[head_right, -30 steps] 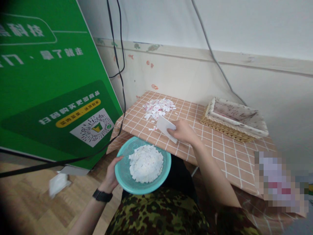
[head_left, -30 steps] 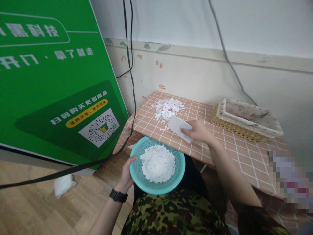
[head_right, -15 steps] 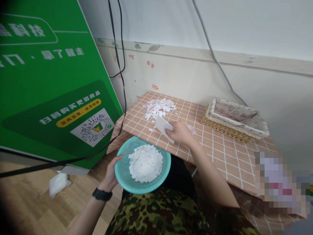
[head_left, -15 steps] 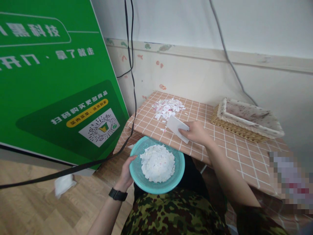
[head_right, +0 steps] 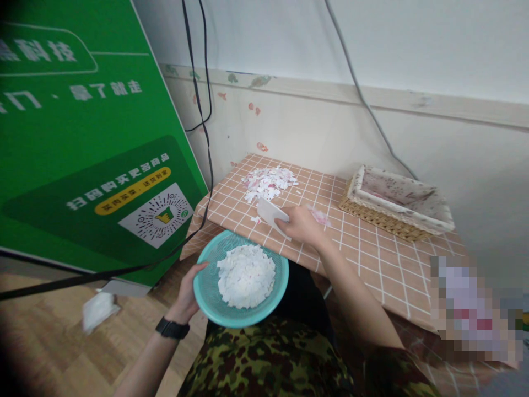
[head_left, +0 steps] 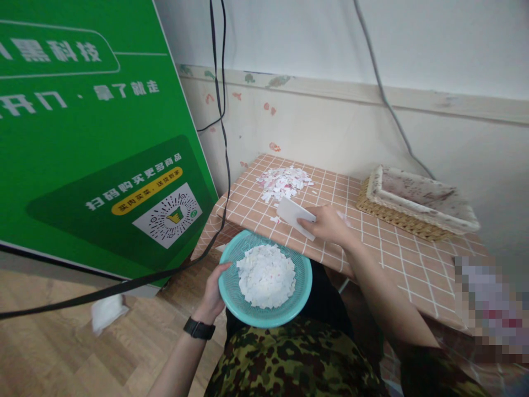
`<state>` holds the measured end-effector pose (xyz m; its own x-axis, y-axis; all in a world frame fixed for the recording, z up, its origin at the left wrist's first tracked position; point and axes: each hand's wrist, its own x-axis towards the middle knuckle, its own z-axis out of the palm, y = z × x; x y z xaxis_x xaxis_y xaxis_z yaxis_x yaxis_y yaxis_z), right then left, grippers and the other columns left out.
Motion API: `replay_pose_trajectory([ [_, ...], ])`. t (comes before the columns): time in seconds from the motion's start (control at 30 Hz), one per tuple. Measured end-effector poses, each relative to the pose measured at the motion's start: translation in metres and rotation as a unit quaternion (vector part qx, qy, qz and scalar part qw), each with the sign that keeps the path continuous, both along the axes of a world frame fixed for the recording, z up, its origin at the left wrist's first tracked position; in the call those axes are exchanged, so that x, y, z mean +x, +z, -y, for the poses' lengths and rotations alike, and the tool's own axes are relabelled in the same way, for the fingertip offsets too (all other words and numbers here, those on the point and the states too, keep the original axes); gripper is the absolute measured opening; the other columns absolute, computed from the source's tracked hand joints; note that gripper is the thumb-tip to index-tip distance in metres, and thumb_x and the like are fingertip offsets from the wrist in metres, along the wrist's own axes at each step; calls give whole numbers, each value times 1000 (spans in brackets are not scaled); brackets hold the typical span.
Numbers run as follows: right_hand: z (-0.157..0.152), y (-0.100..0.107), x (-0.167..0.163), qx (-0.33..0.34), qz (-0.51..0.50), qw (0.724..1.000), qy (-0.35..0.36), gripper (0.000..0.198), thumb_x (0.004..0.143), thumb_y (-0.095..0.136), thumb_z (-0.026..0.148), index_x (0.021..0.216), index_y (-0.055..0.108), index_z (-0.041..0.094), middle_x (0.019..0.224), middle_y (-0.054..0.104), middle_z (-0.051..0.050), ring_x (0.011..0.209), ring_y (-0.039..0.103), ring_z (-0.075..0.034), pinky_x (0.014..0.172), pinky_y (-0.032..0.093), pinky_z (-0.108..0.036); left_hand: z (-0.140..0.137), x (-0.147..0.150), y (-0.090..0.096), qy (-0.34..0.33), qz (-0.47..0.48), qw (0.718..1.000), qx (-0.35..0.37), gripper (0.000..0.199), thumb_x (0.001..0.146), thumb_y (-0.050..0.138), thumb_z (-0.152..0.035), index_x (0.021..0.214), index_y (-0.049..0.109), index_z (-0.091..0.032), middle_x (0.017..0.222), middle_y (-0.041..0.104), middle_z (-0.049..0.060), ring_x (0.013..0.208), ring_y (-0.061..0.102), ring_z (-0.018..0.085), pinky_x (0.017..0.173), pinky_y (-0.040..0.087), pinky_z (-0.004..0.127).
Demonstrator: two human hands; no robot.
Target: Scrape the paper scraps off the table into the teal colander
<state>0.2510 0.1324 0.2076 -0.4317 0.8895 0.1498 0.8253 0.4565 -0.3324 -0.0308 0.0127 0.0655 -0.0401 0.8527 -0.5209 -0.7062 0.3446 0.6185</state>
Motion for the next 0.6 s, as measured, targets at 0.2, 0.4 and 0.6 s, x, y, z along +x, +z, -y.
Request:
replay_pose_trajectory([
  [0.2, 9, -2, -7, 11, -8, 1000, 28, 28, 84, 46, 32, 62, 56, 16, 53, 52, 1, 46, 41, -9, 50, 25, -24, -1, -1, 1, 0, -1, 1000, 3, 14, 71, 63, -21, 78, 68, -10, 72, 73, 8, 62, 66, 20, 65, 52, 32],
  [0.4, 19, -5, -18, 52, 24, 997, 49, 27, 88, 40, 28, 84, 65, 17, 66, 63, -4, 54, 49, -11, 54, 27, -24, -1, 0, 4, 8, -8, 1000, -4, 12, 70, 63, -19, 77, 68, -11, 70, 73, 8, 59, 66, 20, 63, 52, 31],
  [0.6, 43, -10, -30, 34, 28, 991, 128, 32, 91, 37, 26, 110, 61, 18, 75, 67, -6, 62, 56, -13, 59, 33, -24, -1, 1, 5, 5, -10, 1000, -5, 11, 70, 64, -20, 74, 69, -11, 67, 73, 7, 58, 65, 19, 62, 52, 30],
])
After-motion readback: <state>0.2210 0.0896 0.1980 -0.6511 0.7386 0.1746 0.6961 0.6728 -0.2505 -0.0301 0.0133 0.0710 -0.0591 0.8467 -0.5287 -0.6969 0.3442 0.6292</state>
